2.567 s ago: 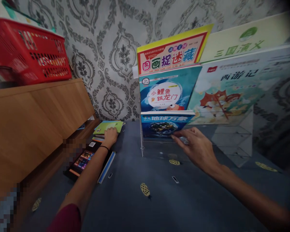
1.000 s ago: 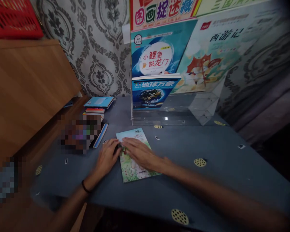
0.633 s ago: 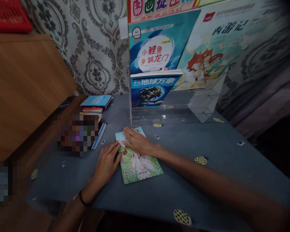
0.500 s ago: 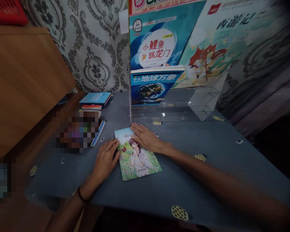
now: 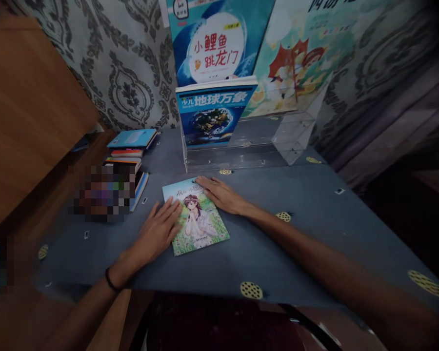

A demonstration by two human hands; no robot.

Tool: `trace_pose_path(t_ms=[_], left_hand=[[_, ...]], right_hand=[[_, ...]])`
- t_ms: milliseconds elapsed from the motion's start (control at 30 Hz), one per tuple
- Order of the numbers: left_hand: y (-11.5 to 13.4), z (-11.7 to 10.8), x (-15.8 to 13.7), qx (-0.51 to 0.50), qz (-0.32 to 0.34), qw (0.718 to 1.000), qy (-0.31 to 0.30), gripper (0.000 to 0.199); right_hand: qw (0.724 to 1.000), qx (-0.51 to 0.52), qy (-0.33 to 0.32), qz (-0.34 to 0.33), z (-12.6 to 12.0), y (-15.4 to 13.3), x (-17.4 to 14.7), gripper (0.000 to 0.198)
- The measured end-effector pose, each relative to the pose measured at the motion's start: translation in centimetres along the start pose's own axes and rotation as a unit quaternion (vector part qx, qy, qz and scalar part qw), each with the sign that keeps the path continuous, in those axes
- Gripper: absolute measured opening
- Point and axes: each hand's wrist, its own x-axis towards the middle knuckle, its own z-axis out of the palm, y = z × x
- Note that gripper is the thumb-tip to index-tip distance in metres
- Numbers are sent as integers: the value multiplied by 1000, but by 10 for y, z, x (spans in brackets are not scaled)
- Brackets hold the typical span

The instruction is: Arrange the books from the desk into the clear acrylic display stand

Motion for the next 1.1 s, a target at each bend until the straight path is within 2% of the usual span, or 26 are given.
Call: trace_pose_path(t_ms=[100, 333, 467, 600, 767, 867, 967, 1033, 1100], left_hand=[[20, 1, 1, 0, 59, 998, -3, 53], [63, 8, 45, -5, 133, 990, -38, 49], [83, 6, 38, -1, 183, 981, -67, 49], [77, 15, 21, -3, 220, 974, -49, 51], [50, 36, 5, 17, 232, 972, 34, 63], [41, 43, -1, 23, 226, 970, 81, 62], [40, 47, -2, 26, 216, 972, 87, 63], [40, 49, -1, 27, 211, 974, 82, 63], [40, 51, 1, 24, 214, 973, 80, 64]], right_hand=[[1000, 5, 2, -7, 2, 2, 1, 52], [1000, 23, -2, -12, 4, 8, 3, 52], [1000, 8, -10, 3, 2, 3, 1, 53], [1000, -21, 2, -6, -4, -7, -4, 54], [997, -76, 7, 13, -15, -33, -9, 50], [996, -77, -25, -41, -15, -58, -2, 43], [988, -53, -92, -113, -5, -80, 18, 42], [983, -47, -121, -133, 5, -90, 35, 43], [982, -53, -123, -133, 14, -93, 51, 45]])
